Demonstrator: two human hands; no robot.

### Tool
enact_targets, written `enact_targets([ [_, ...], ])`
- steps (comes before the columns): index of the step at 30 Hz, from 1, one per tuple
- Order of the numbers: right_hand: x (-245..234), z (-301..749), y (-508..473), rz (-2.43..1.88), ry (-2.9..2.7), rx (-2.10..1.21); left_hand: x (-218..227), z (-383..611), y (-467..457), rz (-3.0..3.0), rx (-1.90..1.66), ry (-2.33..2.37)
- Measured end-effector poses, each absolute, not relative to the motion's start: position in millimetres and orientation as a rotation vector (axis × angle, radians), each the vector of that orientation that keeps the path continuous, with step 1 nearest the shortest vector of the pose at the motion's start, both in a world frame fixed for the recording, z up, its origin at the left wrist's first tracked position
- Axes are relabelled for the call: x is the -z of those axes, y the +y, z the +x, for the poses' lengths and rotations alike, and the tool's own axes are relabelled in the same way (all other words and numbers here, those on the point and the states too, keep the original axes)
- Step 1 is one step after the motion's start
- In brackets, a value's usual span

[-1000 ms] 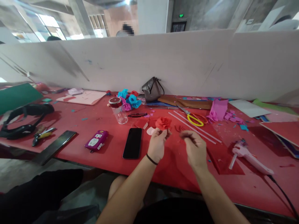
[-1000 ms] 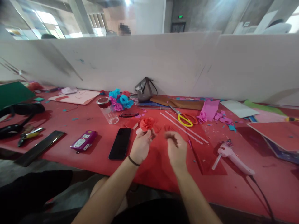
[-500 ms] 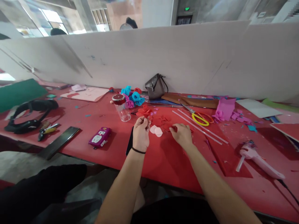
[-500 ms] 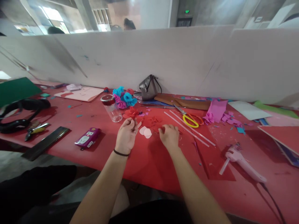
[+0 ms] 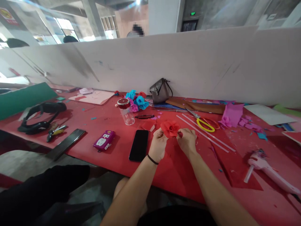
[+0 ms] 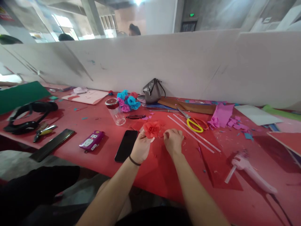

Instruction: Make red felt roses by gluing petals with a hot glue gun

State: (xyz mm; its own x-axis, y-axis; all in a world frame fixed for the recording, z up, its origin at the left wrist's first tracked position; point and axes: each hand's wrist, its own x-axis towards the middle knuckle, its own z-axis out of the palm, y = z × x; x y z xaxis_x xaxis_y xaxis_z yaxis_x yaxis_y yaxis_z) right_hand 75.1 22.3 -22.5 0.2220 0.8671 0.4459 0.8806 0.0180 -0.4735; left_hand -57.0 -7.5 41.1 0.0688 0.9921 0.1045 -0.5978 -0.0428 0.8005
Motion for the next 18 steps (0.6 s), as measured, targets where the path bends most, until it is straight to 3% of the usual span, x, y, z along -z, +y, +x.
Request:
enact_targets([
  [7, 7, 91, 15, -1.455, -1.404, -0.106, -33, -51, -5, 0.806, -1.429, 0.721],
  [13, -11, 76, -3, -1.003, -1.243, -0.765, -23, -46, -3, 0.802, -1.337, 0.766],
  [18, -19, 63, -10, -1.071, -1.204, -0.720, -26, -47, -7, 0.797, -1.200, 0.769],
])
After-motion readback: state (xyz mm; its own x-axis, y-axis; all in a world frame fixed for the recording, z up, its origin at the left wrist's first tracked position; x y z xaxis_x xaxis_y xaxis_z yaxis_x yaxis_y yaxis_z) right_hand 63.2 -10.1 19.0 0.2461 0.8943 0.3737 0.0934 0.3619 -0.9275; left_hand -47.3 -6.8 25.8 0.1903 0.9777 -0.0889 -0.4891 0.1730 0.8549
